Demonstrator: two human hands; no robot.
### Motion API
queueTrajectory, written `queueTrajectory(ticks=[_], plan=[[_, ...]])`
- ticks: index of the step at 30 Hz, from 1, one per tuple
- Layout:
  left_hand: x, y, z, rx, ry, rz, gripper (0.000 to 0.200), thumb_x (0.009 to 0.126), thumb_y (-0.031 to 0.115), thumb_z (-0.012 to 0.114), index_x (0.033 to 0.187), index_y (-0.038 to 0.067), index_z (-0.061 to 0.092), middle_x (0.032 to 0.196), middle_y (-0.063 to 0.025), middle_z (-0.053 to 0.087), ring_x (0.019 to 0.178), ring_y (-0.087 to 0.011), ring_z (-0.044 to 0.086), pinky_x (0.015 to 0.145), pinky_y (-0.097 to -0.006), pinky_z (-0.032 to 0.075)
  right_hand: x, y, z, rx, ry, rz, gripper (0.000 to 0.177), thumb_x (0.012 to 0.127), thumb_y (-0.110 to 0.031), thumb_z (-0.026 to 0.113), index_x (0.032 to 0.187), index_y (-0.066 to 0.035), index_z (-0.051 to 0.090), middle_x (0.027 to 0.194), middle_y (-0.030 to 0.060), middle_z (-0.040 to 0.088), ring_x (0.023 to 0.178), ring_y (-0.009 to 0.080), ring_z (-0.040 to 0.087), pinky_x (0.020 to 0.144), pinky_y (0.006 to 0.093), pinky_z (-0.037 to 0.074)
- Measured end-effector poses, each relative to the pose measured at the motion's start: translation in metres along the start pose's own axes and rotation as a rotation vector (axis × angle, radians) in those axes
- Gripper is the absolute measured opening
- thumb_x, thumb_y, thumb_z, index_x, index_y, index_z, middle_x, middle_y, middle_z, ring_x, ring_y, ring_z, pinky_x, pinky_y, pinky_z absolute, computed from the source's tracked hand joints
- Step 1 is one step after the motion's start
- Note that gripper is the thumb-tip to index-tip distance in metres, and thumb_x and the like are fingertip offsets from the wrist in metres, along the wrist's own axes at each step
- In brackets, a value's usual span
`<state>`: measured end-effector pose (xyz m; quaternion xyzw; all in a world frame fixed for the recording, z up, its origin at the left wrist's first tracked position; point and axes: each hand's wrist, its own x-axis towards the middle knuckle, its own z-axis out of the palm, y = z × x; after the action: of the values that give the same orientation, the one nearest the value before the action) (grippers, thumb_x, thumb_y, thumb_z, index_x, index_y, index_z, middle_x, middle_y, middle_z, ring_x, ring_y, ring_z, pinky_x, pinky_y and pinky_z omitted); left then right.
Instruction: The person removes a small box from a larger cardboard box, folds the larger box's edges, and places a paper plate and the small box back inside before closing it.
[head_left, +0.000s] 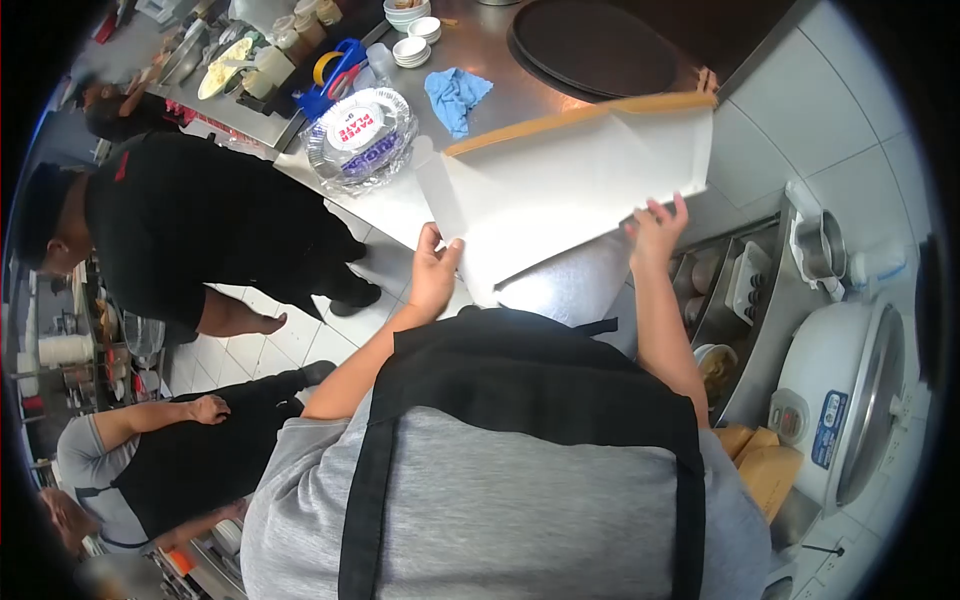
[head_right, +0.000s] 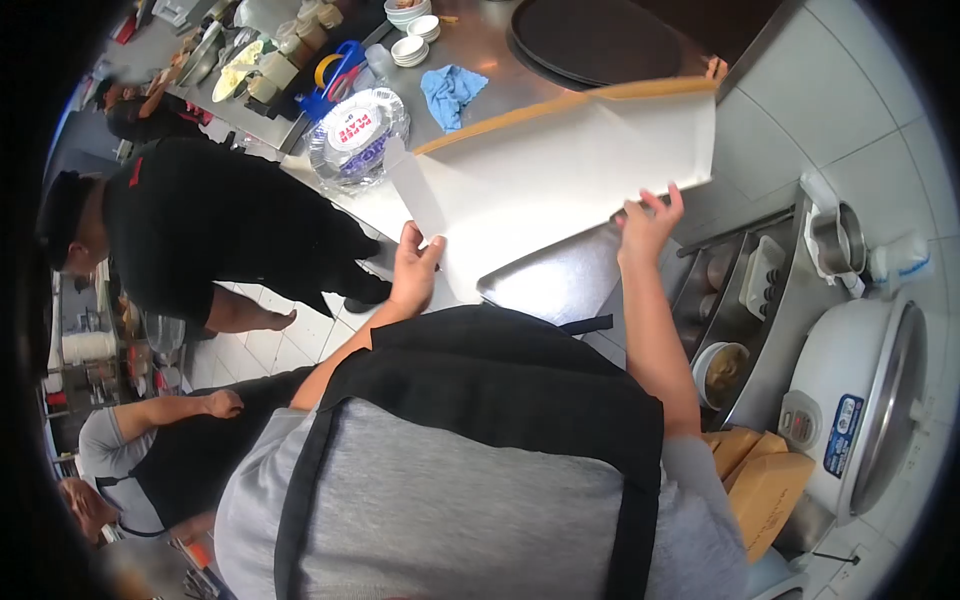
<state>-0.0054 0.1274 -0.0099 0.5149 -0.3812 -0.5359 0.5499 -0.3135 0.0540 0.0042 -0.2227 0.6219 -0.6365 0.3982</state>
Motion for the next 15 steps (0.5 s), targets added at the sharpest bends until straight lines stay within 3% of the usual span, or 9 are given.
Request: queueTrajectory(ticks=[2, 4, 6, 7, 10, 11, 14, 15], plan=[[0.0, -0.015, 0.011, -0.09, 0.1, -0.079, 0.022, 0.095, 0.003, 0.051, 0.115, 0.002, 0.042, 0.112, -0.0101, 0.054, 0.097, -0.0144, 0.054, 0.081, -0.0306, 0.048, 0.006, -0.015, 0.033, -0.081, -0.152, -0.129, 0.065, 0.078, 0.005, 0.061, 0.137, -0.014, 0.04, 0.123, 0.0118, 0.052, 0.1, 0.0227, 0.058, 0.075, 0.0373, 0.053], [0.005, -0.034, 0.022, -0.18, 0.2, -0.17, 0.023, 0.096, 0.003, 0.049, 0.117, 0.006, 0.038, 0.11, -0.0103, 0.057, 0.096, -0.0173, 0.058, 0.084, -0.0336, 0.05, 0.04, 0.007, 0.058, -0.415, -0.431, -0.498, 0.056, 0.077, 0.006, 0.06, 0.129, -0.012, 0.051, 0.126, 0.0136, 0.054, 0.105, 0.0265, 0.059, 0.086, 0.0424, 0.052], [0.008, -0.035, 0.037, -0.199, 0.308, -0.346, 0.024, 0.097, 0.004, 0.047, 0.119, 0.006, 0.036, 0.111, -0.0117, 0.056, 0.097, -0.0188, 0.058, 0.083, -0.0352, 0.051, 0.028, -0.007, 0.067, -0.698, -0.634, -0.86, 0.045, 0.077, 0.0, 0.06, 0.12, -0.011, 0.06, 0.127, 0.0119, 0.056, 0.119, 0.0312, 0.053, 0.103, 0.0512, 0.04], [0.011, -0.038, 0.04, -0.108, 0.331, -0.437, 0.016, 0.098, 0.008, 0.048, 0.114, 0.005, 0.043, 0.101, -0.0107, 0.059, 0.093, -0.0195, 0.059, 0.078, -0.0355, 0.053, 0.012, -0.006, 0.067, -0.955, -0.559, -0.986, 0.043, 0.076, -0.004, 0.059, 0.118, -0.013, 0.062, 0.132, 0.0081, 0.053, 0.131, 0.0322, 0.042, 0.111, 0.0587, 0.024], [0.01, -0.019, 0.006, 0.202, -0.268, -0.692, 0.015, 0.097, 0.015, 0.05, 0.101, 0.001, 0.05, 0.088, -0.0083, 0.058, 0.088, -0.0184, 0.06, 0.067, -0.0353, 0.053, -0.047, -0.007, 0.035, -1.029, -0.661, -1.04, 0.044, 0.075, -0.004, 0.057, 0.117, -0.016, 0.064, 0.137, 0.0062, 0.05, 0.14, 0.0299, 0.03, 0.113, 0.063, 0.013], [0.011, -0.022, -0.008, 0.449, -0.45, -0.575, 0.013, 0.091, 0.014, 0.059, 0.096, 0.003, 0.055, 0.08, -0.0077, 0.059, 0.082, -0.0219, 0.062, 0.063, -0.0357, 0.053, -0.06, -0.001, 0.021, -1.061, -0.719, -1.022, 0.044, 0.074, -0.003, 0.057, 0.115, -0.016, 0.065, 0.138, 0.0062, 0.049, 0.141, 0.0298, 0.03, 0.113, 0.064, 0.013], [-0.008, 0.006, -0.022, 1.287, -0.487, 0.443, 0.027, 0.076, 0.011, 0.072, 0.1, 0.007, 0.059, 0.089, -0.0082, 0.063, 0.084, -0.0261, 0.061, 0.074, -0.0396, 0.053, -0.082, 0.03, -0.009, -1.121, -0.821, -0.955, 0.043, 0.072, 0.001, 0.056, 0.11, -0.016, 0.068, 0.14, 0.0064, 0.048, 0.142, 0.0299, 0.028, 0.112, 0.0658, 0.013], [0.003, 0.015, -0.019, 1.343, -0.593, 0.565, 0.049, 0.065, 0.013, 0.078, 0.111, 0.01, 0.06, 0.107, -0.0095, 0.063, 0.1, -0.03, 0.059, 0.082, -0.0405, 0.051, -0.083, 0.038, -0.014, -1.122, -0.81, -0.938, 0.042, 0.072, 0.001, 0.056, 0.108, -0.016, 0.069, 0.14, 0.0065, 0.048, 0.142, 0.0303, 0.028, 0.112, 0.0657, 0.014]])
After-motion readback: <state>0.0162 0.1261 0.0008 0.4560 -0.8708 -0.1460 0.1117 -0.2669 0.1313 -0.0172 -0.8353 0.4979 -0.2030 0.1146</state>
